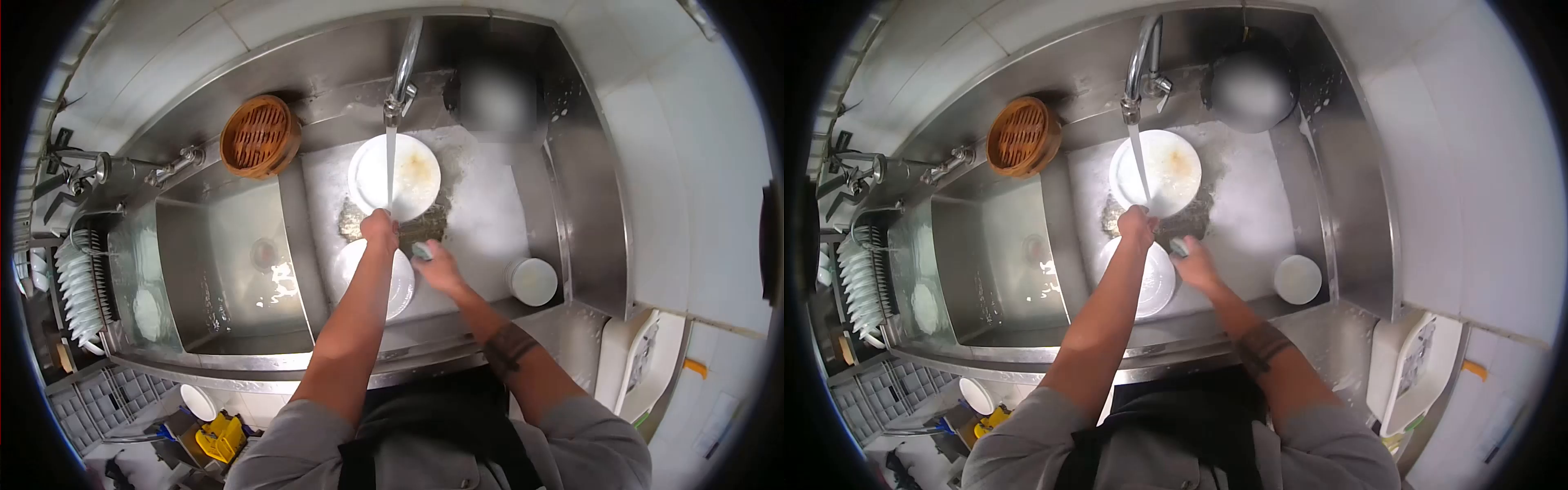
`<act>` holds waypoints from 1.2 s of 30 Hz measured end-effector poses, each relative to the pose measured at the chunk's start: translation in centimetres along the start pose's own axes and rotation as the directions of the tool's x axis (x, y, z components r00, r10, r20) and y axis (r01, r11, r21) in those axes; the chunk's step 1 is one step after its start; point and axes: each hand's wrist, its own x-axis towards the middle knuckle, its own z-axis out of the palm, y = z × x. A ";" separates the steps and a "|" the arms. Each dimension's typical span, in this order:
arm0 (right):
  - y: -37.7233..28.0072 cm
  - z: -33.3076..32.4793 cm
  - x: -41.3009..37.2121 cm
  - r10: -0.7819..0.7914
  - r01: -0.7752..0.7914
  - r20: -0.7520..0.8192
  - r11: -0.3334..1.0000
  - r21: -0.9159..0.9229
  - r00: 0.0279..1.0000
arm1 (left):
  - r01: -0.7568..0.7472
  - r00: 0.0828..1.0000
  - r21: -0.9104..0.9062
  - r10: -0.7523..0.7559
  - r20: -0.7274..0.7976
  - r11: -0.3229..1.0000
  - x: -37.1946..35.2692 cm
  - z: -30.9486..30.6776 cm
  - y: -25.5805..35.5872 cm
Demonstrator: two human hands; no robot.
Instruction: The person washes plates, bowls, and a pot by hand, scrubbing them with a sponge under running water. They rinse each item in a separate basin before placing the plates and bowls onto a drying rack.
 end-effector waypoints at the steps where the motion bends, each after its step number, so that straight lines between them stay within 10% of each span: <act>1: -3.4 -4.2 -1.5 -0.104 0.101 -0.031 0.992 -0.070 0.994 | 0.000 1.000 -0.017 0.000 -0.003 1.000 0.3 0.9 0.0; 4: -10.9 -12.8 -3.3 -0.207 0.203 -0.194 0.978 -0.039 0.959 | 0.180 0.971 -0.109 -0.195 -0.140 0.978 1.2 2.1 -0.3; 7: -19.8 -19.2 -4.5 -0.588 0.499 -0.443 0.808 -0.312 0.676 | 0.222 0.953 -0.371 -0.281 -0.113 0.902 0.7 3.2 -0.7; 10: -26.1 -23.7 -0.5 -0.834 0.642 -0.356 0.552 -0.532 0.422 | 0.143 0.990 -0.424 -0.122 0.076 0.894 0.1 4.8 0.1; 15: -27.6 -24.7 11.1 -0.785 0.280 -0.173 0.404 -0.871 0.595 | 0.115 0.937 0.255 -0.190 0.293 0.960 -3.0 6.5 5.3; 17: -26.8 -25.3 15.8 -0.663 0.306 -0.096 0.463 -0.832 0.742 | -0.291 0.956 0.506 0.267 0.121 0.812 2.3 6.8 3.7; 18: -26.6 -25.5 16.7 -0.513 0.317 0.008 0.520 -0.793 0.859 | -0.491 0.828 0.651 0.543 0.142 0.578 -1.8 6.2 5.5; 21: -29.7 -23.3 6.1 -0.642 0.520 -0.349 0.762 -0.386 0.682 | -0.736 0.586 0.600 0.738 0.334 0.313 -9.4 2.6 9.1; 24: -24.1 -17.3 0.2 -0.631 0.656 -0.305 0.754 -0.024 0.714 | -0.676 0.609 0.694 0.717 0.339 0.247 -8.2 -0.7 10.8; 28: -15.4 -4.8 3.5 -0.597 0.513 -0.229 0.790 -0.335 0.769 | -0.723 0.637 0.600 0.666 0.389 0.341 -5.9 -3.9 9.3; 30: -15.3 1.0 4.0 -0.714 0.482 -0.330 0.675 -0.559 0.617 | -0.737 0.655 0.545 0.622 0.429 0.399 -9.9 -3.8 8.8; 31: -17.0 2.5 2.2 -0.574 0.463 -0.147 0.765 -0.449 0.806 | -0.738 0.656 0.549 0.609 0.446 0.392 -9.0 -4.2 8.6; 36: -11.0 -0.5 -1.7 -0.605 0.628 0.232 0.601 -0.495 0.762 | -0.672 0.726 0.493 0.622 0.294 0.552 -7.7 -9.4 9.5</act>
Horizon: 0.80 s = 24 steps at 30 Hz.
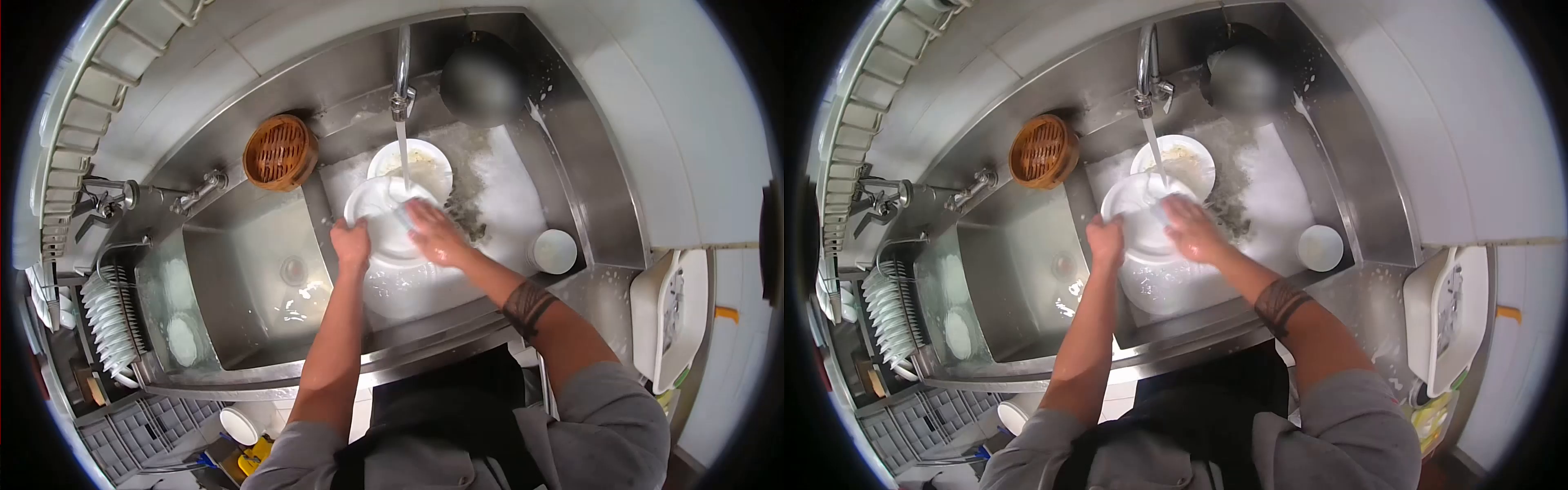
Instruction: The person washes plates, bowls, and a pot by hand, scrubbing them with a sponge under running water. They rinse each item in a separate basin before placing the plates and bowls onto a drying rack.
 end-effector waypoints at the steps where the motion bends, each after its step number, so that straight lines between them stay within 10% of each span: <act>1: 0.3 0.0 0.1 0.104 -0.106 -0.037 0.992 -0.068 0.994 | 0.101 0.995 -0.098 -0.099 0.025 0.990 -0.3 -1.1 -0.4; 3: -1.1 3.9 3.0 0.107 -0.119 -0.362 0.993 -0.012 0.926 | 0.009 0.998 0.050 -0.012 0.068 0.999 -1.3 -1.4 -1.0; 6: -6.4 4.8 1.3 0.034 0.056 -0.302 0.957 0.284 0.953 | -0.217 0.970 0.359 0.241 -0.023 0.908 -0.3 -1.4 -2.0; 9: -1.5 6.5 -3.2 -0.095 0.133 -0.355 0.988 0.083 0.930 | -0.016 1.000 -0.043 0.016 0.004 0.999 0.9 -4.7 -0.8; 12: -3.2 4.9 1.1 0.171 -0.156 -0.395 0.985 0.070 0.903 | -0.073 0.997 0.034 0.072 0.014 0.997 -1.1 -4.0 -0.9; 19: -4.3 6.4 -2.7 0.019 0.235 -0.495 0.863 0.447 0.869 | -0.034 0.995 0.031 0.030 0.096 0.999 0.1 -3.4 -3.4; 21: -4.6 0.7 -5.0 -0.026 0.005 -0.687 0.999 -0.032 0.726 | 0.094 0.991 -0.232 -0.069 0.115 0.968 -0.2 -4.4 -3.5; 24: 0.1 -0.5 -1.6 0.172 -0.314 -0.797 0.949 -0.023 0.579 | 0.144 0.985 -0.197 -0.120 0.127 0.970 -1.1 -4.6 -2.1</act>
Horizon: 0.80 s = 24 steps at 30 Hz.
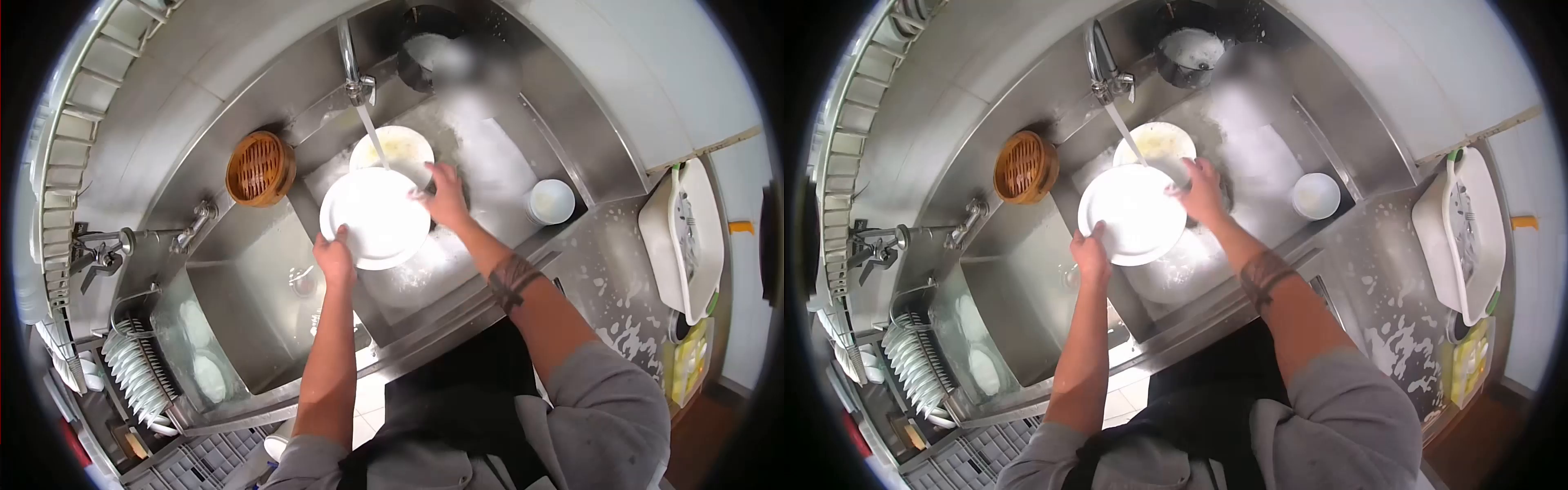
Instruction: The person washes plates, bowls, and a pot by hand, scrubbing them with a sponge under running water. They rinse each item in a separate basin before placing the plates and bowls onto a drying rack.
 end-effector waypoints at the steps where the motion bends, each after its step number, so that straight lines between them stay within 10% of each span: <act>1: 4.1 3.2 0.3 0.249 -0.265 0.138 0.958 0.109 0.958 | -0.021 1.000 0.057 0.021 -0.010 0.998 0.0 0.2 0.2; 3: 6.4 5.0 -1.0 0.444 -0.464 0.213 0.884 0.052 0.870 | -0.040 0.997 0.156 0.049 -0.056 0.987 -0.5 0.0 0.4; 5: 4.6 1.6 -1.9 0.307 -0.163 0.557 0.942 -0.294 0.772 | -0.056 0.993 0.235 0.078 -0.087 0.970 -0.4 -0.1 0.1; 14: 11.0 1.8 -5.5 0.376 0.017 0.815 0.904 -0.427 0.441 | -0.035 0.976 0.108 0.057 -0.211 0.993 -0.8 -4.9 -0.9; 18: 14.9 -1.6 -1.1 0.270 -0.320 0.608 0.947 -0.029 0.746 | -0.112 0.972 0.146 0.139 -0.190 0.983 -1.4 -4.1 -0.6; 21: 7.5 -11.3 10.3 0.299 -0.586 0.529 0.606 0.537 0.794 | -0.190 0.963 0.332 0.241 -0.118 0.924 -1.4 -1.1 1.8; 24: 1.9 -14.9 21.8 0.033 -0.070 0.239 0.986 0.152 0.970 | -0.369 0.919 0.620 0.372 0.132 0.692 1.1 3.8 5.4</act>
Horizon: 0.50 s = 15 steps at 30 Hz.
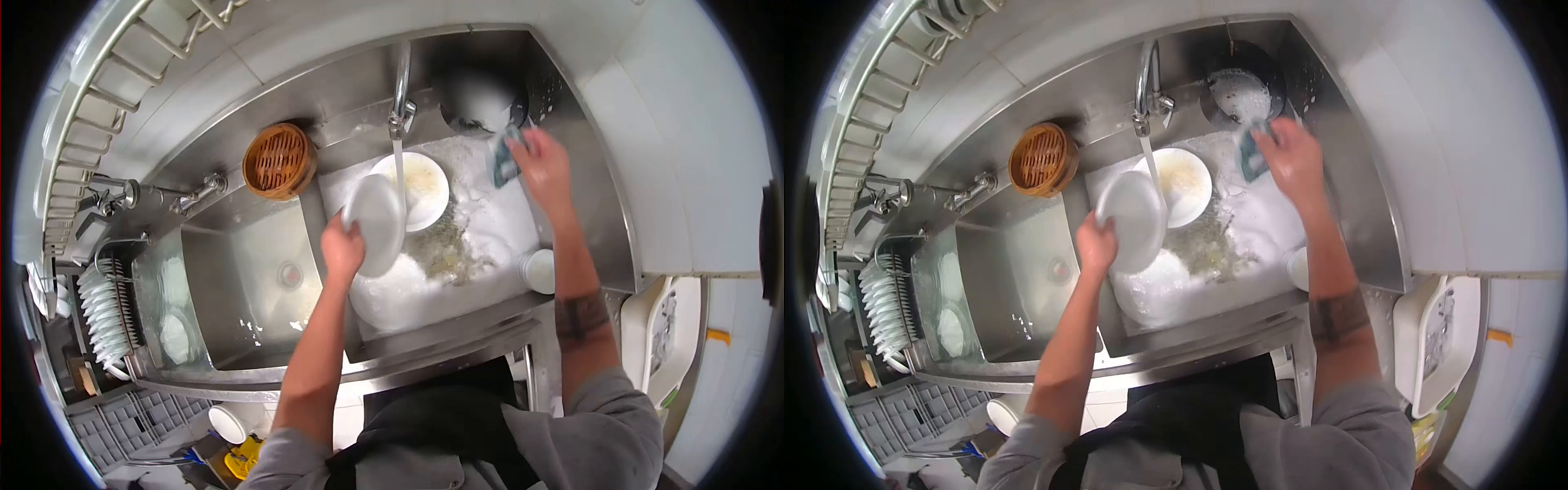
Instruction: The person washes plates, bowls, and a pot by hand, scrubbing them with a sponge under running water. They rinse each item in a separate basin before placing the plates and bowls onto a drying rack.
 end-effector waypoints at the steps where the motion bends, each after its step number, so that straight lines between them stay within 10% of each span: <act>1: 0.0 0.2 3.8 -0.247 0.233 -0.015 0.929 -0.289 0.969 | -0.243 0.970 0.065 0.240 0.047 0.968 1.8 1.2 1.2; 3: 1.0 3.4 9.9 -0.473 0.439 0.036 0.783 -0.441 0.880 | -0.555 0.822 0.140 0.514 0.247 0.820 4.8 2.7 4.5; 6: 4.7 10.3 15.9 -0.088 0.227 0.291 0.841 -0.490 0.953 | -0.582 0.778 0.192 0.472 0.414 0.790 7.5 4.0 10.0; 8: 8.4 13.5 19.2 0.182 0.276 0.678 0.815 -0.510 0.712 | -0.531 0.804 0.239 0.395 0.444 0.813 7.7 4.7 10.2; 9: 7.9 13.3 19.3 0.175 0.282 0.681 0.817 -0.504 0.711 | -0.364 0.906 0.195 0.298 0.300 0.911 7.6 5.6 9.0; 11: 6.3 12.1 18.5 0.302 -0.227 0.598 0.953 -0.200 0.742 | -0.189 0.972 0.120 0.169 0.160 0.975 6.8 7.0 6.1; 13: 7.9 11.2 18.7 0.220 -0.248 0.667 0.967 -0.054 0.712 | 0.284 0.959 -0.410 -0.256 0.121 0.867 5.3 7.0 3.6; 14: 8.0 10.1 19.0 -0.066 0.305 0.799 0.940 -0.150 0.597 | 0.295 0.956 -0.408 -0.269 0.121 0.864 4.1 7.1 2.9; 15: 6.2 8.9 18.1 0.109 0.029 0.740 0.985 -0.171 0.664 | 0.398 0.912 -0.581 -0.378 0.162 0.710 2.9 6.5 2.9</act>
